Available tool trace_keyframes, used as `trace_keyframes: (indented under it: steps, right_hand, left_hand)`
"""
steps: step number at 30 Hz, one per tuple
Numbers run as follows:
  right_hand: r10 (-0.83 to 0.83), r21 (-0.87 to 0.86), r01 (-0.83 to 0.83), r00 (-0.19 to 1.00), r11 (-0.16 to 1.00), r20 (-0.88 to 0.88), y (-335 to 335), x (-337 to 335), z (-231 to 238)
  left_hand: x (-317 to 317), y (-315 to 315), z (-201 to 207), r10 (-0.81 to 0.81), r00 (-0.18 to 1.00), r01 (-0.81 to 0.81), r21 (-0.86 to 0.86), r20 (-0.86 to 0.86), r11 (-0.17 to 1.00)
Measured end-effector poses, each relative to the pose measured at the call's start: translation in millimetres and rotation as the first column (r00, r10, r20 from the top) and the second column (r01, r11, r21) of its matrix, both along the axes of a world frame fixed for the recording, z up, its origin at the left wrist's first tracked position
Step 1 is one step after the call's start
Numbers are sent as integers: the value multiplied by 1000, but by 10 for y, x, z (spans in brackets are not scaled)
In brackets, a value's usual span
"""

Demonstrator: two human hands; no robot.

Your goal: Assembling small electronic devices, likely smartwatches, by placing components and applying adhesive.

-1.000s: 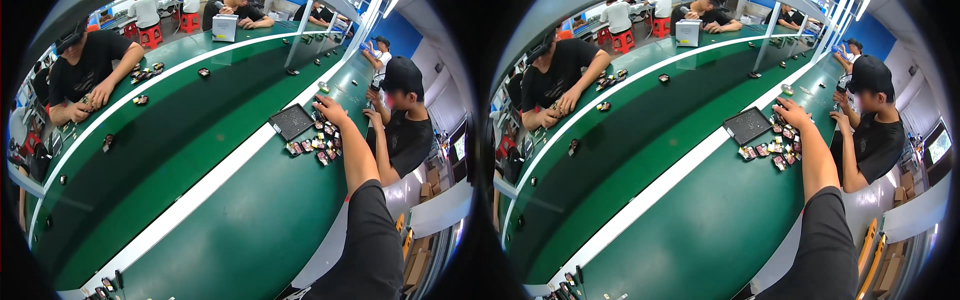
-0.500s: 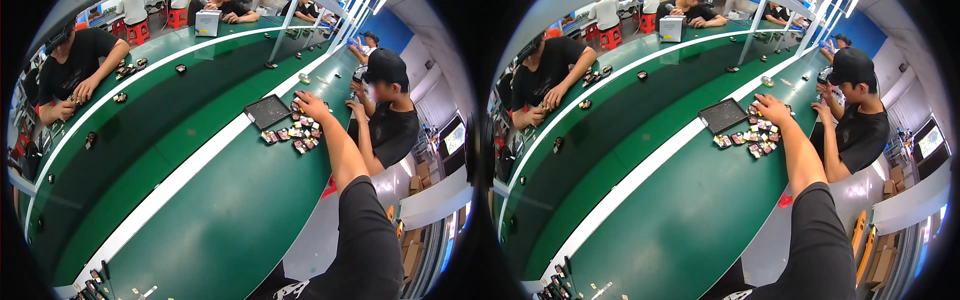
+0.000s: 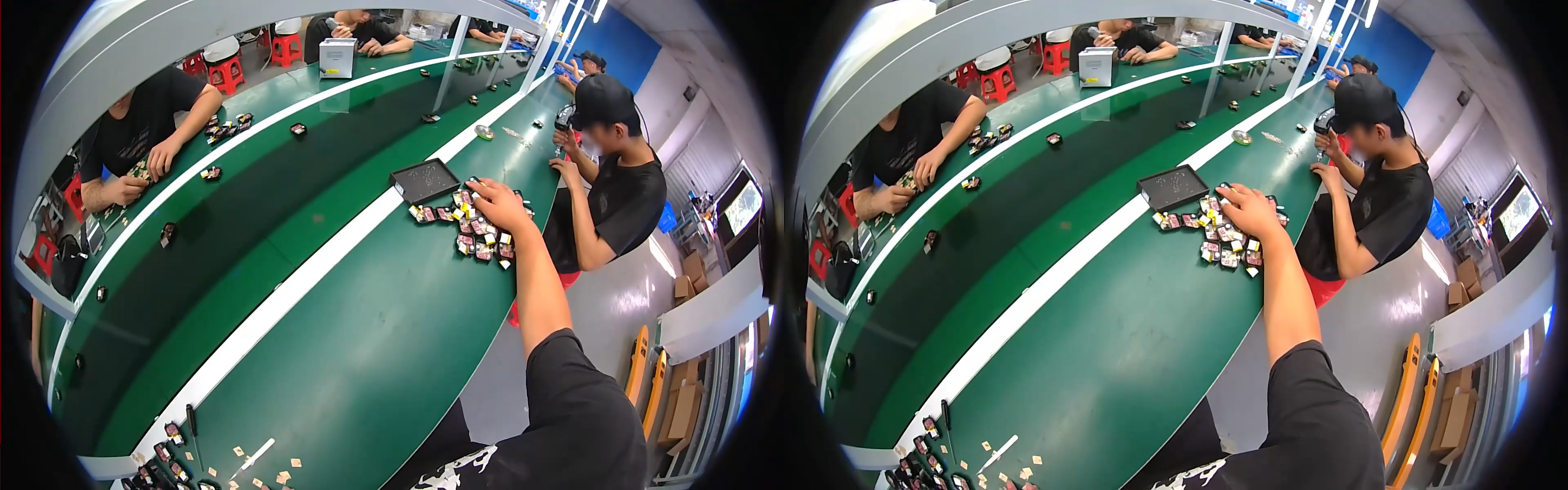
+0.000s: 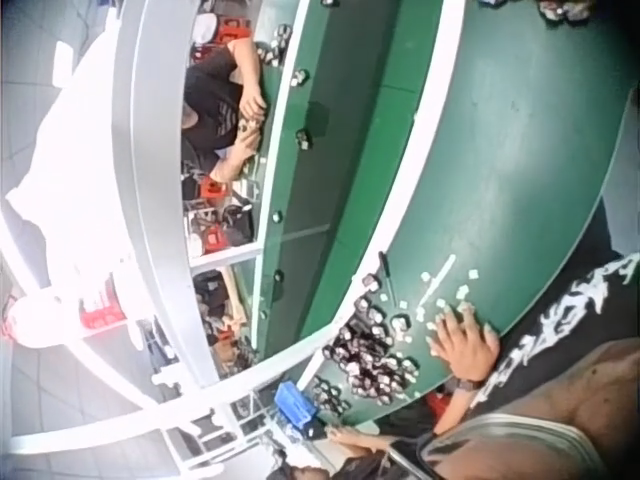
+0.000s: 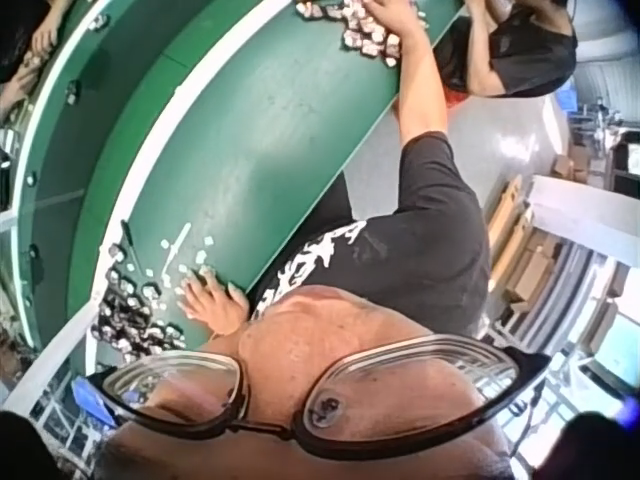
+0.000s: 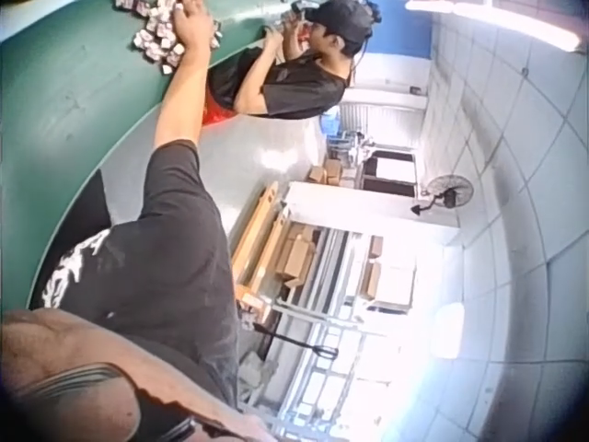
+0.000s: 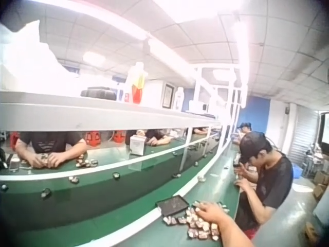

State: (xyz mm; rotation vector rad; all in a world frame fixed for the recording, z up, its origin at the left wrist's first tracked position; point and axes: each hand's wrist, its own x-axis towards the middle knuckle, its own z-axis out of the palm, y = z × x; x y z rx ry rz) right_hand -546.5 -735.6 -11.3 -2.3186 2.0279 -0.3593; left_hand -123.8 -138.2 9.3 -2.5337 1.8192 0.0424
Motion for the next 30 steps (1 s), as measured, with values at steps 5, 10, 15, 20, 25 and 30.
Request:
trace_keyframes:
  steps: [5,10,15,20,25,30]
  right_hand:
    - [49,12,-49,999,999,-1,281,220,-55]
    - [30,19,-30,999,999,29,593,522,-98]
    - [80,19,-81,996,997,30,918,893,-44]
    - [93,6,-93,996,996,10,1306,1334,32]
    - [101,-6,-100,995,995,26,1641,1756,15]
    - [81,-11,-81,996,997,21,2010,2194,10]
  left_hand:
    - [11,0,2,-5,1000,5,-42,2,999]
    - [8,-11,-9,-1,1000,0,-58,-4,998]
    - [-3,-3,-43,28,999,-30,-104,-18,994]
    - [-5,6,-18,33,998,-38,-117,-46,992]
    - [6,31,-17,26,997,-38,-168,-75,985]
    - [42,85,-42,11,993,-34,-194,-119,980]
